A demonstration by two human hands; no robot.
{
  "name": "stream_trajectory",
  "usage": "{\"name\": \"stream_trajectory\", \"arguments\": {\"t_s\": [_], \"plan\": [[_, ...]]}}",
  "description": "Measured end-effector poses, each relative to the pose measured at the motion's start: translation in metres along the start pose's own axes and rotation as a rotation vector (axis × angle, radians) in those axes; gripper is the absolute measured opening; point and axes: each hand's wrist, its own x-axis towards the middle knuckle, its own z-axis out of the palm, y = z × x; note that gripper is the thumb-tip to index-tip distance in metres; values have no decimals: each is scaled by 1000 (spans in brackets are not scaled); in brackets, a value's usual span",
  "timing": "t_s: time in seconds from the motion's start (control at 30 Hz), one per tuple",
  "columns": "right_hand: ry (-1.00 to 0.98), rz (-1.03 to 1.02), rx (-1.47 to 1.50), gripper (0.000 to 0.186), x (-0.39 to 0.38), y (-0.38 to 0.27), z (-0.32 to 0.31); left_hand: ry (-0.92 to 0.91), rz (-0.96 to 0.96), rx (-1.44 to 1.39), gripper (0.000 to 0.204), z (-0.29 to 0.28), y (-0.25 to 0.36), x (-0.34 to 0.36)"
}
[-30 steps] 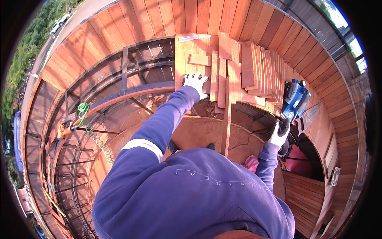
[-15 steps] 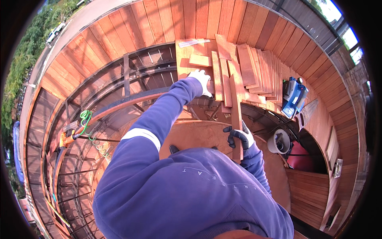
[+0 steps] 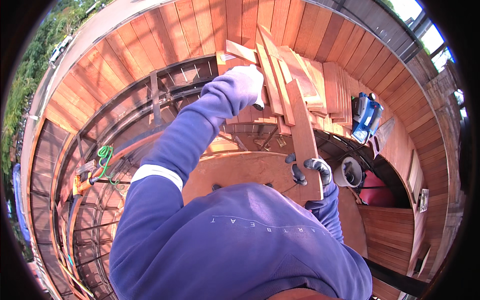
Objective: The person arranges wooden planks on a curved wooden structure, likely a deck or roof. They use a hand saw to cut a plank and a nail gun to secure the pieces in place. The person also uses a power sander to smooth the surface of the wood.
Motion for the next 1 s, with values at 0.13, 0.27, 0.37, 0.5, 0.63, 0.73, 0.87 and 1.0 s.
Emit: {"name": "stream_trajectory", "arguments": {"t_s": [0.13, 0.27, 0.37, 0.5, 0.63, 0.73, 0.87, 1.0], "plan": [[-46, -62, 135, 58, 3, -16, 6, 159, 148, 157, 44, -54, 17, 12], [-160, -83, 159, 64, 11, -24, 18, 185, 164, 274, 39, -90, 20, 2], [-230, 30, 139, 65, 21, -21, 15, 0, 17, 157, 38, -92, 9, -15], [-113, 85, -49, 51, 28, -13, 34, 28, -120, 162, 51, -36, -27, -54], [-148, 211, -250, 48, 52, 1, 41, -5, -329, -19, 69, 12, -48, -111], [-72, 246, -290, 74, 73, 30, 61, 47, -416, -95, 75, 58, -71, -151], [-6, 290, -366, 70, 108, 70, 85, 65, -460, -163, 78, 114, -114, -185], [-19, 272, -382, 89, 134, 111, 91, 73, -468, -211, 81, 143, -146, -203]]}}
